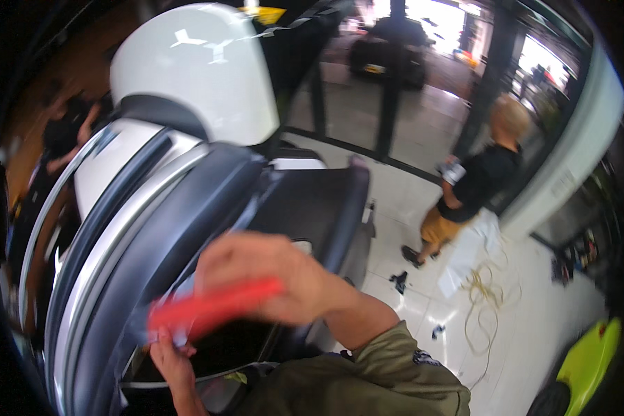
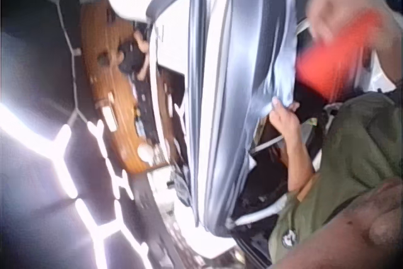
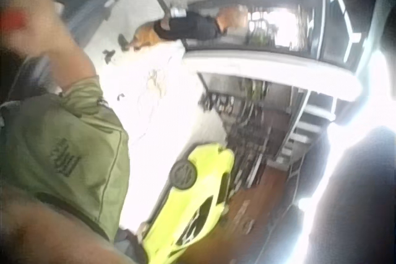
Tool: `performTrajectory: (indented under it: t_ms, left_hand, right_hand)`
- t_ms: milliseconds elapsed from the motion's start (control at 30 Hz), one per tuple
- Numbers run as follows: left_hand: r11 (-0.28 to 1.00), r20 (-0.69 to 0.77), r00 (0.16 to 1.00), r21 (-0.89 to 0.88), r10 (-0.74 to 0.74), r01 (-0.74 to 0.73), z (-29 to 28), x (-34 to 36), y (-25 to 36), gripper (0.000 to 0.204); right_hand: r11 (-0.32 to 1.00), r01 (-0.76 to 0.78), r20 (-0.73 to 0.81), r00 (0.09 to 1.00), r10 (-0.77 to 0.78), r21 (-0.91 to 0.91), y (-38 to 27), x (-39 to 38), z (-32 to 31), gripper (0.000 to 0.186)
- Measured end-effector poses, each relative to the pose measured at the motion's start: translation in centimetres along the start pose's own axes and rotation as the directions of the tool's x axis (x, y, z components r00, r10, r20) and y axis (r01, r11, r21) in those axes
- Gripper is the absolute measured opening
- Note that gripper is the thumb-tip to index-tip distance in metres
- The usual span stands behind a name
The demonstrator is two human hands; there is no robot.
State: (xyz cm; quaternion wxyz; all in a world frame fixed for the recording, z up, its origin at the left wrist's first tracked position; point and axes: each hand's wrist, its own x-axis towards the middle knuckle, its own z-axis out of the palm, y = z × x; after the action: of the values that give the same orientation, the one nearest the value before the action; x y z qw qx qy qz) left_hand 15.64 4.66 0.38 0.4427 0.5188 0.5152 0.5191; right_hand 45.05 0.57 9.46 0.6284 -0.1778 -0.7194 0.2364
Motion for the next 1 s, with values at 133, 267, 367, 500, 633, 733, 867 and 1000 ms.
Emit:
performTrajectory:
  t_ms: [133,267,367,500,633,733,867,1000]
  left_hand:
    - [0.999,0.092,0.995,-0.006,0.046,-0.046,-0.8,0.3,-0.9,0.05]
    - [0.998,0.076,0.997,-0.052,0.031,-0.028,-1.5,0.0,-0.8,0.051]
    - [0.998,0.089,0.996,-0.068,0.025,-0.019,-1.1,0.2,-1.0,0.049]
    - [1.0,0.087,0.996,-0.004,0.014,-0.014,-1.9,0.0,-1.0,0.05]
    - [0.999,0.115,0.993,-0.036,0.026,-0.022,-1.6,0.2,-1.7,0.049]
    - [0.999,-0.079,0.996,-0.009,-0.031,0.031,-1.0,-0.4,-0.9,0.047]
    - [0.991,0.007,0.996,-0.105,0.085,-0.084,-1.2,0.3,-1.9,0.044]
    - [0.991,0.022,0.998,-0.124,0.06,-0.056,-1.1,0.1,-1.8,0.043]
  right_hand:
    - [0.938,-0.072,-0.081,0.996,0.047,-0.339,5.9,5.7,3.0,0.032]
    - [0.852,0.152,0.074,0.988,-0.133,-0.501,11.2,12.5,8.1,0.032]
    - [0.736,0.323,0.174,0.946,-0.274,-0.595,14.0,16.3,11.0,0.024]
    - [0.695,0.341,0.208,0.94,-0.272,-0.633,13.5,17.5,13.3,0.021]
    - [0.64,0.375,0.222,0.924,-0.31,-0.67,15.7,19.3,15.0,0.019]
    - [0.58,0.255,0.331,0.943,0.026,-0.773,17.4,20.4,17.5,0.032]
    - [0.657,0.195,0.369,0.919,0.136,-0.729,17.0,19.5,16.9,0.06]
    - [0.689,0.198,0.303,0.952,0.033,-0.697,18.4,18.7,17.0,0.059]
